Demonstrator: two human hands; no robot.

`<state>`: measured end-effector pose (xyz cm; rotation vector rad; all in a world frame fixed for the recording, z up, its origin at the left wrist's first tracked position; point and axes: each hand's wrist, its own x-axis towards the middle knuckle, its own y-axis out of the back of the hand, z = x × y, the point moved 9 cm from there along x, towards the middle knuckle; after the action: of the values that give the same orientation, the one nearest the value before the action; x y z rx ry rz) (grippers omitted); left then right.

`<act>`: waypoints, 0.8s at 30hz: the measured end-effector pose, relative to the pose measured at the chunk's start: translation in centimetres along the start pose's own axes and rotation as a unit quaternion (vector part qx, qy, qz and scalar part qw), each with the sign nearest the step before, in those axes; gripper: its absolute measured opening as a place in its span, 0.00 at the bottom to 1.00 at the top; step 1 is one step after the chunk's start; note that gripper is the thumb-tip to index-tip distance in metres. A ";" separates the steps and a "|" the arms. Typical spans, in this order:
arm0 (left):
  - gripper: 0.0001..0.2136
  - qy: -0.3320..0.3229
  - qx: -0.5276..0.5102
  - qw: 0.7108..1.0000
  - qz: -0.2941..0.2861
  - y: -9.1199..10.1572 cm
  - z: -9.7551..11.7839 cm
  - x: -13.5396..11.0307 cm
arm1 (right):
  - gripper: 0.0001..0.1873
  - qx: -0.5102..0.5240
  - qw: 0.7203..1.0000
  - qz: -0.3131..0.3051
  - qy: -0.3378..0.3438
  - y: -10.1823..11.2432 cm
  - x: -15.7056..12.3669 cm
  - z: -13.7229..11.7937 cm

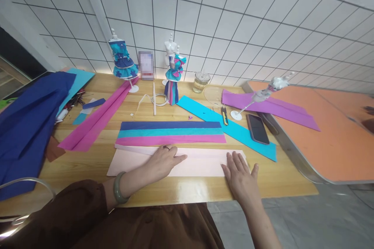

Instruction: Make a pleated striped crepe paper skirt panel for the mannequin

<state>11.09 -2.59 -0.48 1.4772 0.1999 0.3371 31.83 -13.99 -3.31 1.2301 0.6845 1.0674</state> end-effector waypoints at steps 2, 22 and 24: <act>0.19 0.000 0.001 1.000 -0.001 0.0 0.0 0.0 | 0.29 0.006 1.000 -0.004 -0.002 -0.1 -0.1 0.1; 0.32 0.031 -0.027 0.999 -0.013 0.2 -1.6 -0.7 | 0.32 0.026 0.999 -0.031 -0.029 -0.8 -0.1 1.0; 0.29 0.053 -0.061 0.997 -0.019 0.0 -2.5 -0.9 | 0.31 0.034 0.998 -0.031 -0.033 -0.5 0.1 0.8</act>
<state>9.39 -0.59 -0.78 1.3347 0.2861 0.3907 32.78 -14.21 -3.61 1.2886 0.7097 0.9547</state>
